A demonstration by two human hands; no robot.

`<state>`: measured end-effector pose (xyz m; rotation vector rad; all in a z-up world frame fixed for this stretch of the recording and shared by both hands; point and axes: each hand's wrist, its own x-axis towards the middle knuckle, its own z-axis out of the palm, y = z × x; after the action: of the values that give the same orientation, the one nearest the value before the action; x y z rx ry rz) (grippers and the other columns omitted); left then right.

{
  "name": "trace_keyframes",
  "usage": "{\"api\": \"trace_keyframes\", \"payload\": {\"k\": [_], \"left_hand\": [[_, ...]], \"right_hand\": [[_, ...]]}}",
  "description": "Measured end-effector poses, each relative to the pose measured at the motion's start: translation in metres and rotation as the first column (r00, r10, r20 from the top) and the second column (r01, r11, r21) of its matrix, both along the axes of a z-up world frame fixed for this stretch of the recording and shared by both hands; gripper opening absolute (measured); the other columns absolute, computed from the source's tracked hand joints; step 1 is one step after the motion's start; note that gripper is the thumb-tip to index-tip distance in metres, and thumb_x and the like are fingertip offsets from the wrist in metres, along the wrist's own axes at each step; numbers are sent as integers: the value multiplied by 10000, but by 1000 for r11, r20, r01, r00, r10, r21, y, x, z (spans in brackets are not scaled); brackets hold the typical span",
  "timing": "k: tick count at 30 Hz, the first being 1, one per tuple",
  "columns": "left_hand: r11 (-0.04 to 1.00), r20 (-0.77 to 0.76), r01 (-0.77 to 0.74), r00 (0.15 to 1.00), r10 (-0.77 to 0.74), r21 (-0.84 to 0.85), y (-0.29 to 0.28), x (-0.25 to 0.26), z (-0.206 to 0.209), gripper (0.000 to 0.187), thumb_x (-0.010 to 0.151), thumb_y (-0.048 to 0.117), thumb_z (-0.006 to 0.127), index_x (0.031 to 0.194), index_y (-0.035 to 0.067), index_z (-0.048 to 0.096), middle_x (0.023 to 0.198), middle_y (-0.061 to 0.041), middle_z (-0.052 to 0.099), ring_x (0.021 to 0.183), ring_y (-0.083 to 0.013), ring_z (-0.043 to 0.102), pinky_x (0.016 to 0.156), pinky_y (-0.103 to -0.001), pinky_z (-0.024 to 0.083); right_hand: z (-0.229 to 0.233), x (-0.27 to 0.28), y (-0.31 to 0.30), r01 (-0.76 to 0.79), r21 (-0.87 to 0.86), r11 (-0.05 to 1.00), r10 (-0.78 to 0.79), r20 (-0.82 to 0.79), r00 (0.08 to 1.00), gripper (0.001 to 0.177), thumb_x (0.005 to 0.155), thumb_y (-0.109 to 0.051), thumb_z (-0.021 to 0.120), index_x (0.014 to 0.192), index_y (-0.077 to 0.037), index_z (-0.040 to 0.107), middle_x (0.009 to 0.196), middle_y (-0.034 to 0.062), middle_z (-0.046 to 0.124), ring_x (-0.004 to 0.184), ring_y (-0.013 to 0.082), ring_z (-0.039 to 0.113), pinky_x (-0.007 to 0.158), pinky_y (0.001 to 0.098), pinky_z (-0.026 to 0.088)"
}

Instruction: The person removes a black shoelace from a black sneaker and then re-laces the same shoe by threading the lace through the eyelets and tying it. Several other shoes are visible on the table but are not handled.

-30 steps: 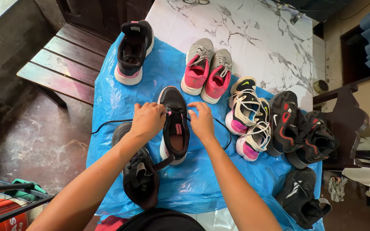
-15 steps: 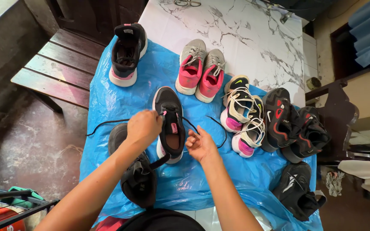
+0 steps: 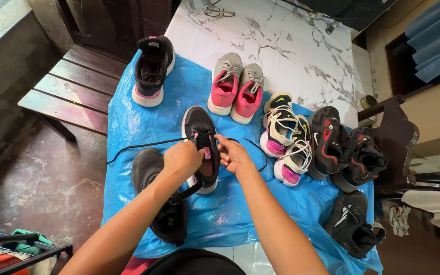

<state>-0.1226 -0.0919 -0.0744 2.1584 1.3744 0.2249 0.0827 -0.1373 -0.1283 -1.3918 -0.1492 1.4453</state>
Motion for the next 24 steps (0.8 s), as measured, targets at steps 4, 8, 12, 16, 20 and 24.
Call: {"api": "trace_keyframes", "payload": {"k": [4, 8, 12, 16, 20, 24], "left_hand": [[997, 88, -39, 996, 32, 71, -5, 7, -28, 344, 875, 320, 709, 931, -17, 664, 878, -222, 729, 841, -409, 723, 733, -482, 569], [997, 69, -56, 996, 59, -44, 3, 8, -45, 169, 848, 154, 662, 909, -2, 684, 898, -225, 737, 902, -409, 725, 780, -472, 582], [992, 64, -62, 996, 69, -106, 5, 2, -46, 146, 837, 107, 645, 905, -9, 702, 914, -236, 732, 919, -429, 712, 796, -485, 576], [992, 58, -62, 996, 69, -112, 5, 2, -42, 142, 834, 86, 637, 902, -11, 714, 918, -238, 733, 924, -433, 710, 801, -489, 574], [991, 29, -55, 998, 59, -118, 3, 4, -40, 139, 835, 93, 643, 905, -4, 712, 924, -231, 735, 930, -422, 716, 797, -478, 580], [994, 21, -44, 999, 46, -96, 4, 3, -43, 147, 831, 96, 655, 927, -4, 702, 926, -223, 740, 932, -411, 721, 791, -465, 584]], "right_hand": [[5, -23, 9, -24, 110, 994, -23, 407, 913, 175, 856, -157, 798, 975, -32, 773, 718, 12, 633, 392, 71, 393, 345, 263, 237], [11, -21, 11, 48, 150, 987, -115, 476, 872, 140, 871, -162, 785, 926, -36, 763, 697, 17, 648, 407, 58, 427, 347, 245, 272], [46, 14, 8, 124, 256, 959, -238, 486, 841, 194, 936, -206, 745, 842, -52, 671, 676, 10, 585, 411, 57, 432, 340, 254, 303], [112, 54, 1, 58, 392, 918, -315, 632, 708, 183, 991, -207, 684, 889, -56, 697, 662, -13, 573, 419, 35, 404, 357, 234, 301], [174, 62, -6, -14, 474, 880, -353, 675, 648, 194, 1028, -191, 660, 928, -29, 700, 683, -26, 572, 438, 28, 416, 376, 227, 296], [232, 68, -10, -65, 555, 829, -443, 725, 527, 212, 1078, -217, 637, 968, -46, 698, 766, -10, 582, 468, 28, 429, 413, 221, 309]]}}
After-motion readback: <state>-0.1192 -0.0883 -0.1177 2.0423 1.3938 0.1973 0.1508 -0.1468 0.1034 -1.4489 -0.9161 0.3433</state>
